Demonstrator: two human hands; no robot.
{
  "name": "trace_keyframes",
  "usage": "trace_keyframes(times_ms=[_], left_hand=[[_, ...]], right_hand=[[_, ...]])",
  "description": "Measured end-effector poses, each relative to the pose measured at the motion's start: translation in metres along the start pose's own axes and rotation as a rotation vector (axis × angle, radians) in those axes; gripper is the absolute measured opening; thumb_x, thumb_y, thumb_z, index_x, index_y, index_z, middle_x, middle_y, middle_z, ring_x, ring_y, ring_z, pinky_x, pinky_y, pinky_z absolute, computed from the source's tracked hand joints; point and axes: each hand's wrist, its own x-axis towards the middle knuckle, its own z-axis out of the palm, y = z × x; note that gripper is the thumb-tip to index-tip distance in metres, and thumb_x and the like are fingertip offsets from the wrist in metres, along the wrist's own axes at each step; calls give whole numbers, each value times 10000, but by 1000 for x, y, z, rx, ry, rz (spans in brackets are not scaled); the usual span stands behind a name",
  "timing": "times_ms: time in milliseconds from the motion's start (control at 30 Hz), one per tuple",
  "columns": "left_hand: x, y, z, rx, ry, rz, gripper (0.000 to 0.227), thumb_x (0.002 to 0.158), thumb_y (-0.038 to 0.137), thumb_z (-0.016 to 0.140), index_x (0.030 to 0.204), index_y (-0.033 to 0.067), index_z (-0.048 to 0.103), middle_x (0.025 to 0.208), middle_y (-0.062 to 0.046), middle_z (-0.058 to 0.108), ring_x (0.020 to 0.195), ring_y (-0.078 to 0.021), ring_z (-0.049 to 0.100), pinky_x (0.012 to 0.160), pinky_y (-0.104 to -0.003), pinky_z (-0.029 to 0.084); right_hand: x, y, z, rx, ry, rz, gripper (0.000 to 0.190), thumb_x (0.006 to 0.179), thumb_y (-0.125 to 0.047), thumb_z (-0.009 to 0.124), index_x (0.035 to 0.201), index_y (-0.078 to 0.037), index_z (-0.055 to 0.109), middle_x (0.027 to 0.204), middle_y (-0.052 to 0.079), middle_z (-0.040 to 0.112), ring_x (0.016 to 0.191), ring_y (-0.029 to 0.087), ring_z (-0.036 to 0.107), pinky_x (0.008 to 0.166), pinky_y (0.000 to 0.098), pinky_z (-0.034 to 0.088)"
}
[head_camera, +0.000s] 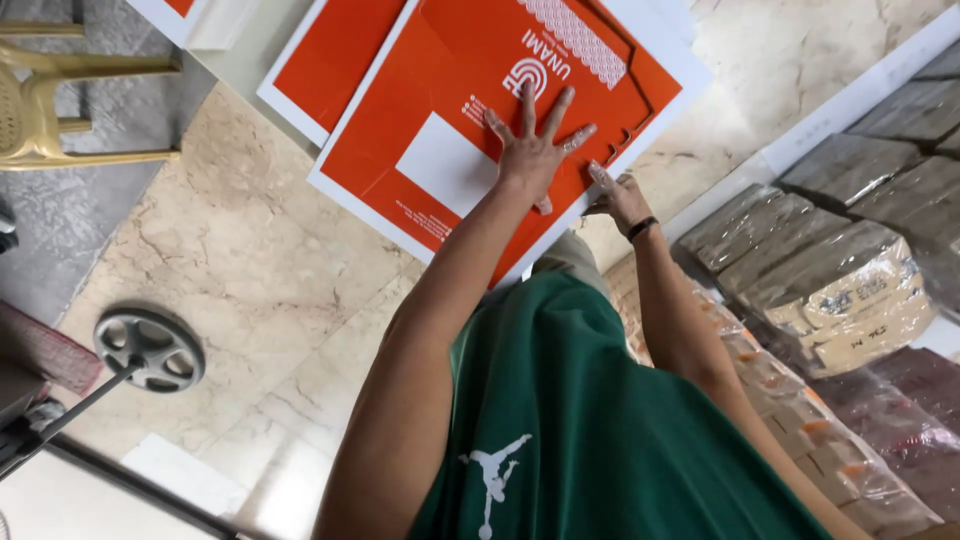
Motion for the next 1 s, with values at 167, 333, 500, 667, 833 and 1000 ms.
trace_keyframes(times_ms=[167,333,500,667,833,1000], left_hand=[[16,7,22,62,148,-65,1466,657,627,912,1614,481,-189,1544,-96,-407,1418,-618,-203,1036,-940,196],[14,3,17,42,111,-42,1279,793,604,815,1614,507,-162,1540,-81,-415,1407,-614,-231,1026,-946,169],[1,-16,-17,-67,-55,63,1236,831,136,835,1666,443,-24,1604,-45,-345,1435,-581,-214,1044,-888,276],[16,-7,7,-132,78,-97,1222,889,490,831,1652,418,-121,1590,-95,-365,1451,-568,-224,1022,-931,202],[26,4,16,-110,117,-152,1218,878,452,816,1636,466,-138,1569,-109,-384,1418,-601,-244,986,-966,180],[12,-25,-8,-81,109,-77,1145,889,492,795,1650,500,-61,1564,-30,-370,1418,-507,-242,1029,-900,286]], right_hand=[[3,31,10,-293,-48,-104,464,960,-430,715,671,-67,731,1115,138,747,1208,143,696,529,227,434],[-20,6,13,-252,-110,-141,496,930,-458,734,689,-68,544,690,60,544,595,184,490,528,328,410],[-8,-2,14,-91,-121,117,609,807,-562,767,861,42,713,863,153,762,767,240,746,656,333,652],[-5,11,22,40,-17,78,442,876,-518,742,868,-79,692,817,50,693,717,194,677,568,326,589],[-45,-21,43,-274,38,-389,439,1018,-384,679,761,-139,420,726,-17,433,664,120,387,615,329,329],[-42,-14,24,-249,-74,-615,308,1063,-326,625,1029,-40,734,1019,34,747,925,130,676,806,317,569]])
